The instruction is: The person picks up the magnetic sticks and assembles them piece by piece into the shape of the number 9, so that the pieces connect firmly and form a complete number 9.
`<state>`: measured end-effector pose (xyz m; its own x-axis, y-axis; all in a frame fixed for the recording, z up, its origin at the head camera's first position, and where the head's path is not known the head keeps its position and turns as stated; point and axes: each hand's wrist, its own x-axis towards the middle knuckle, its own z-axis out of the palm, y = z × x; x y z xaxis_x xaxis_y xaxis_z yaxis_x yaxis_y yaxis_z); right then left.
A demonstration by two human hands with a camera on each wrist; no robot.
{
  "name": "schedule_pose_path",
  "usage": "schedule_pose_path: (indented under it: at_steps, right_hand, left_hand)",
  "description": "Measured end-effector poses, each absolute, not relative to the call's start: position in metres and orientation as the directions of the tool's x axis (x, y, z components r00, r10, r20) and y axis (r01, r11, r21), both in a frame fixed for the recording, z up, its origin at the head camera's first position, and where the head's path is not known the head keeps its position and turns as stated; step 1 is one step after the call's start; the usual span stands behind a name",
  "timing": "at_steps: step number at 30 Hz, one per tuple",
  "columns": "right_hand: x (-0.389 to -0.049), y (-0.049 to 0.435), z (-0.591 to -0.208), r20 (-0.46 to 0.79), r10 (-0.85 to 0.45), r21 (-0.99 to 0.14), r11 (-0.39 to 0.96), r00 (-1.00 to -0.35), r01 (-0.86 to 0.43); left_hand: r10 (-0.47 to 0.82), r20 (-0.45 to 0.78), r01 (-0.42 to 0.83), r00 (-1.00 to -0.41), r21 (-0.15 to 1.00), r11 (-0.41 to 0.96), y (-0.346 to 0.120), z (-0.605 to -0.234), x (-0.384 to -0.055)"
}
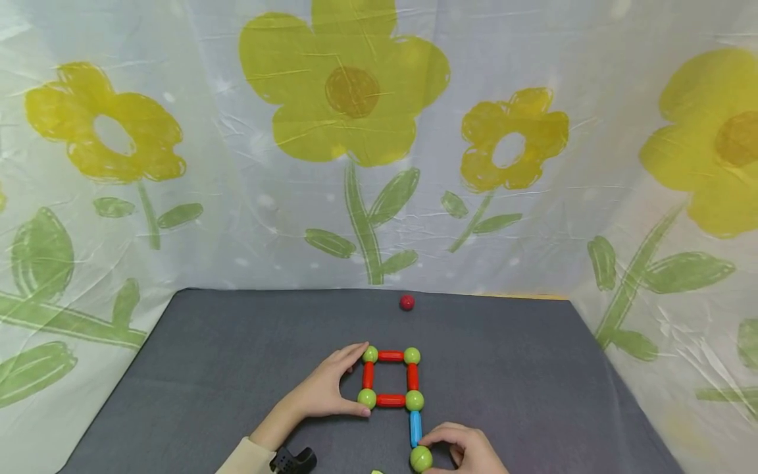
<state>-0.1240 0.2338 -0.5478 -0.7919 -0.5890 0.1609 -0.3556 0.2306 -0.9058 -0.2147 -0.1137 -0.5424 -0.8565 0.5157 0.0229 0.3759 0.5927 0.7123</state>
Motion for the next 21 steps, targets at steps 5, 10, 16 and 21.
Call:
schedule_pose_path:
  at_steps: [5,10,16,21]
  right_hand:
    - [-0.1229,0.2335,-0.55,0.178,-0.578,-0.909,0.214,-0.796,-0.358]
    - [-0.1232,0.234,-0.5496,0.169,-0.578,-0.912,0.215,-0.798,-0.348]
    - [-0.1242,0.2339,-0.5479,0.15,-0.587,-0.912,0.228,-0.795,-0.341]
    - [-0.1238,0.2335,-0.5479,0.178,-0.583,-0.901,0.226,-0.793,-0.369]
  left_hand:
    - [0.518,0.039,0.392,-0.854,0.703,0.593,-0.1132,-0.5432,-0.2148]
    - [0.506,0.056,0.39,-0.86,0.713,0.583,-0.1129,-0.5433,-0.214]
    - [0.502,0.047,0.382,-0.864,0.711,0.59,-0.1136,-0.5443,-0.2129]
    - [0.513,0.059,0.399,-0.856,0.706,0.585,-0.1141,-0.5442,-0.2135]
